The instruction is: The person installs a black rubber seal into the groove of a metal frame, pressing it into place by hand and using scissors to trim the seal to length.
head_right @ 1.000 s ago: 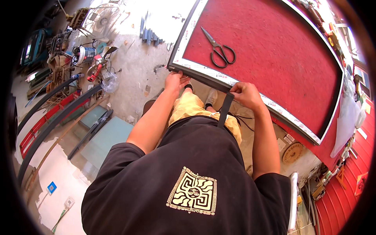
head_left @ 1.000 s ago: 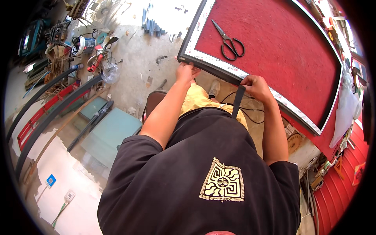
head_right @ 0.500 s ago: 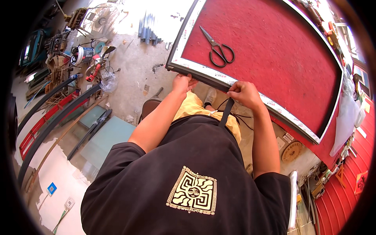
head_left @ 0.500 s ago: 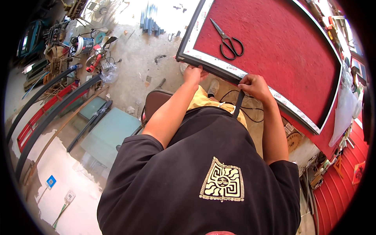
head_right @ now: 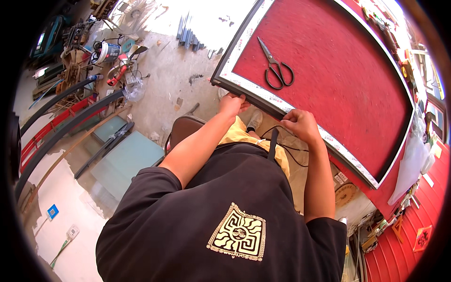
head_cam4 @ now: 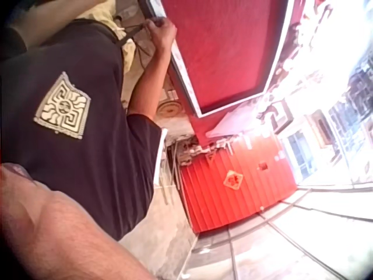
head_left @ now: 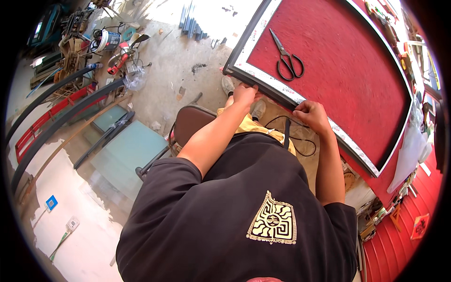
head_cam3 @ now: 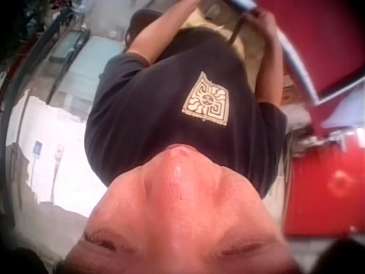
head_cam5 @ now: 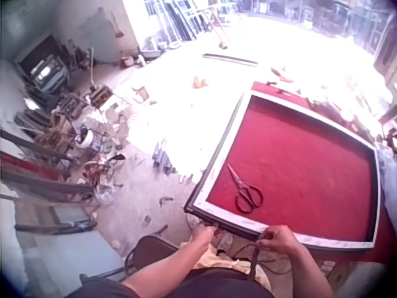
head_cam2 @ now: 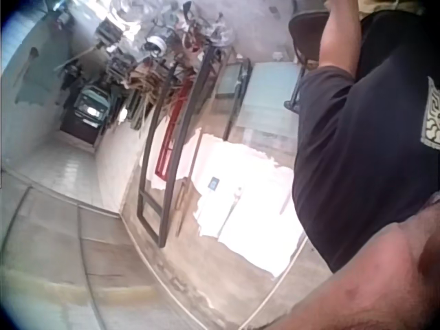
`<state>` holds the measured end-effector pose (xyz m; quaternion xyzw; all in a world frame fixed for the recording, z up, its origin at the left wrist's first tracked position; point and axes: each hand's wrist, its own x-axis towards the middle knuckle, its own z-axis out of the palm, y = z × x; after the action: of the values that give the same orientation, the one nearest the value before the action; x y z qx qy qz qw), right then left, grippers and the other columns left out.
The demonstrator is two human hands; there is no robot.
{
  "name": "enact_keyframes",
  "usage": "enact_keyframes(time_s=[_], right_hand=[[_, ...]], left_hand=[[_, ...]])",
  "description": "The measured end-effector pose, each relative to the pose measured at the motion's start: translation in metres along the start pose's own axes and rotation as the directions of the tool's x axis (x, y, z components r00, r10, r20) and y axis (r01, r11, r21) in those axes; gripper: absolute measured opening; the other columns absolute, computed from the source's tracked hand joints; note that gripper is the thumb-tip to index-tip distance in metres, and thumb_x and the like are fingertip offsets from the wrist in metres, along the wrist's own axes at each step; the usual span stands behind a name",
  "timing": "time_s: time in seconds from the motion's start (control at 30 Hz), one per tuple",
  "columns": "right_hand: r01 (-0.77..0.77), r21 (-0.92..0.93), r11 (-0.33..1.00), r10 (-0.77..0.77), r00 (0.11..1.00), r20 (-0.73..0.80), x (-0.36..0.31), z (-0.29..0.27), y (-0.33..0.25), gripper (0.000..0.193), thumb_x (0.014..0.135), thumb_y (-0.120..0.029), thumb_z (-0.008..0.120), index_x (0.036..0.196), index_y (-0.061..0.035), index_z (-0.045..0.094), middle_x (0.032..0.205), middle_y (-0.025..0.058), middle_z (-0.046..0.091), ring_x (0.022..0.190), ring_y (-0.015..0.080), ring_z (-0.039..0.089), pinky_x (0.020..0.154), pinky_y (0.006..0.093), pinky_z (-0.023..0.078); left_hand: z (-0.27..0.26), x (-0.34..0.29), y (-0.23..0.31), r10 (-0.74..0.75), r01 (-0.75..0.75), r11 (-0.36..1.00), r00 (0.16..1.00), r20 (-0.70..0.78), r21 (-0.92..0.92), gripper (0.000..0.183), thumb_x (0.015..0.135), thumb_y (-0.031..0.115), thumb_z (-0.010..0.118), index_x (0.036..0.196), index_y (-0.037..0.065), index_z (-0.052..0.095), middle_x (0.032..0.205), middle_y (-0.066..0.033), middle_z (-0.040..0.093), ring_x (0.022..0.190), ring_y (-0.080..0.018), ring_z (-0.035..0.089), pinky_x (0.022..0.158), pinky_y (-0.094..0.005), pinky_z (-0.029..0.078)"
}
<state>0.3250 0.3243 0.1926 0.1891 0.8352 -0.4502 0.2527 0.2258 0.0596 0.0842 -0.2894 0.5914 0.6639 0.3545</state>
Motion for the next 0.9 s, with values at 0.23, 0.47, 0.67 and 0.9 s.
enact_keyframes(time_s=[0.23, 0.47, 0.67, 0.9], right_hand=[[0.008, 0.032, 0.999, -0.009, 1.000, 0.020, 0.002, 0.001, 0.002, 0.013, 0.089, -0.010, 0.082, 0.090, 0.0010, 0.075, 0.069, 0.0003, 0.067, 0.061, 0.0064, 0.058, 0.054, 0.0277, 0.045], [0.005, -0.042, 0.999, -0.005, 1.000, 0.003, 0.000, -0.002, -0.005, 0.020, 0.084, -0.021, 0.083, 0.092, -0.0032, 0.081, 0.074, 0.0085, 0.074, 0.066, 0.0167, 0.068, 0.064, 0.0360, 0.054], [-0.020, -0.065, 0.998, 0.019, 1.000, -0.020, -0.001, 0.000, -0.007, 0.021, 0.083, -0.022, 0.083, 0.092, -0.0038, 0.081, 0.075, 0.0084, 0.075, 0.068, 0.0165, 0.070, 0.066, 0.0352, 0.054], [0.005, -0.047, 0.999, -0.007, 0.999, -0.037, -0.003, 0.000, -0.010, 0.021, 0.082, -0.023, 0.084, 0.092, -0.0039, 0.081, 0.075, 0.0077, 0.075, 0.067, 0.0158, 0.068, 0.065, 0.0355, 0.054]], left_hand=[[0.006, -0.008, -0.011, 0.066, -0.071, 0.994, 0.996, -0.064, -0.089, 0.013, 0.105, 0.011, 0.068, 0.109, 0.000, 0.063, 0.102, -0.0119, 0.076, 0.082, -0.0202, 0.076, 0.071, -0.0319, 0.061], [0.013, -0.001, -0.013, 0.010, -0.010, 1.000, 0.999, 0.046, 0.001, 0.021, 0.103, 0.007, 0.070, 0.122, 0.003, 0.062, 0.110, -0.0109, 0.075, 0.091, -0.0224, 0.077, 0.079, -0.0344, 0.064], [0.013, -0.005, -0.010, 0.004, -0.006, 0.999, 0.999, 0.051, 0.034, 0.016, 0.105, 0.010, 0.068, 0.118, 0.003, 0.064, 0.109, -0.0107, 0.077, 0.090, -0.0227, 0.078, 0.076, -0.0326, 0.063], [-0.007, -0.002, -0.006, -0.004, 0.005, 0.999, 0.999, 0.034, -0.038, 0.017, 0.107, 0.019, 0.066, 0.113, 0.004, 0.065, 0.108, -0.0111, 0.078, 0.090, -0.0220, 0.078, 0.074, -0.0313, 0.062]])
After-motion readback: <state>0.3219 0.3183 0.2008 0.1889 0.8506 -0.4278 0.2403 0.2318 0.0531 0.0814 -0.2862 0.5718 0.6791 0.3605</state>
